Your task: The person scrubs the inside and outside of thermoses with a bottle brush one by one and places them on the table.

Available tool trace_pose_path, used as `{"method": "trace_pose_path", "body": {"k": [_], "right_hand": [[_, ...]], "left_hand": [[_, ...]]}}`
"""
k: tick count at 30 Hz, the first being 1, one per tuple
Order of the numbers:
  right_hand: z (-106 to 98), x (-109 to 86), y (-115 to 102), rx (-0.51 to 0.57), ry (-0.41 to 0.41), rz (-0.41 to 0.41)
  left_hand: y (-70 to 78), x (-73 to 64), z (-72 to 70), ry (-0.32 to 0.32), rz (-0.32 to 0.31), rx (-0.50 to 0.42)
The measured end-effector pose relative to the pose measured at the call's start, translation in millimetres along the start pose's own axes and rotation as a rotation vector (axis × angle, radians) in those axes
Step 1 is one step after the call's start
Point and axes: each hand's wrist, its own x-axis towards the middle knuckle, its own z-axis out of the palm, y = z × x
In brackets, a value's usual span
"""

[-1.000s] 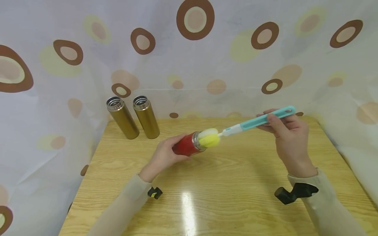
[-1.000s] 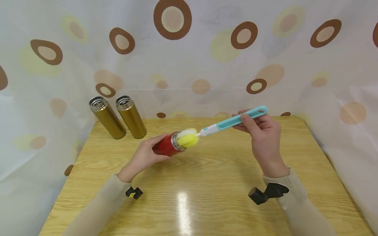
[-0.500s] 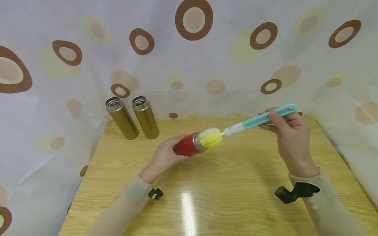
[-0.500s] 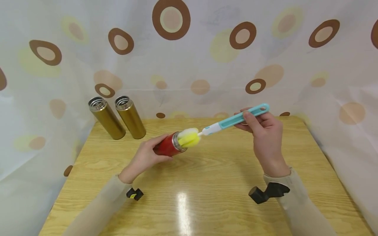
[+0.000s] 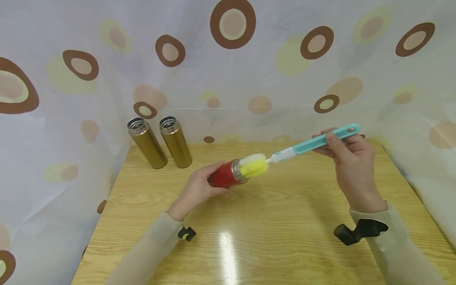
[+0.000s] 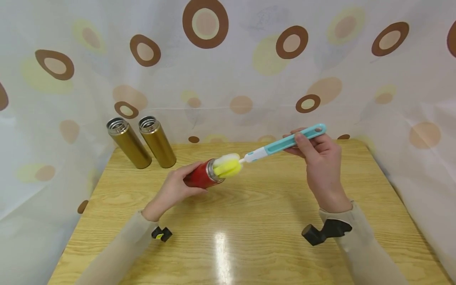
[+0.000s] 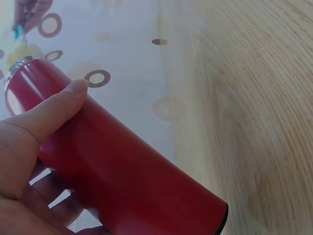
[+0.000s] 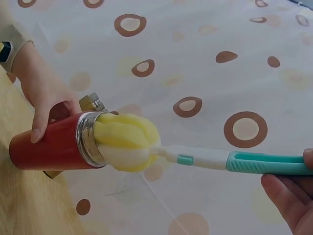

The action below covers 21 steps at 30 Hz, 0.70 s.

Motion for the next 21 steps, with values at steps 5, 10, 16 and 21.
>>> {"method": "trace_pose_path", "body": {"k": [5, 10, 16, 21], "right_hand": [[-1.8, 0.5, -1.3, 0.029, 0.001, 0.0], [-4.4, 0.9, -3.6, 0.058, -0.002, 0.005], [-7.6, 1.5, -5.3, 0.078, -0.014, 0.0], [-8.0, 1.3, -6.3, 0.083, -0.014, -0.01]], "left_hand": [[0.8, -0.3, 0.1, 0.003, 0.002, 0.0], [2.2, 2.2, 0.9, 0.001, -0.011, -0.01], [6.2, 5.2, 1.3, 0.0, -0.005, -0.006], [7.2, 5.8, 3.1, 0.003, 0.004, -0.004]]}}
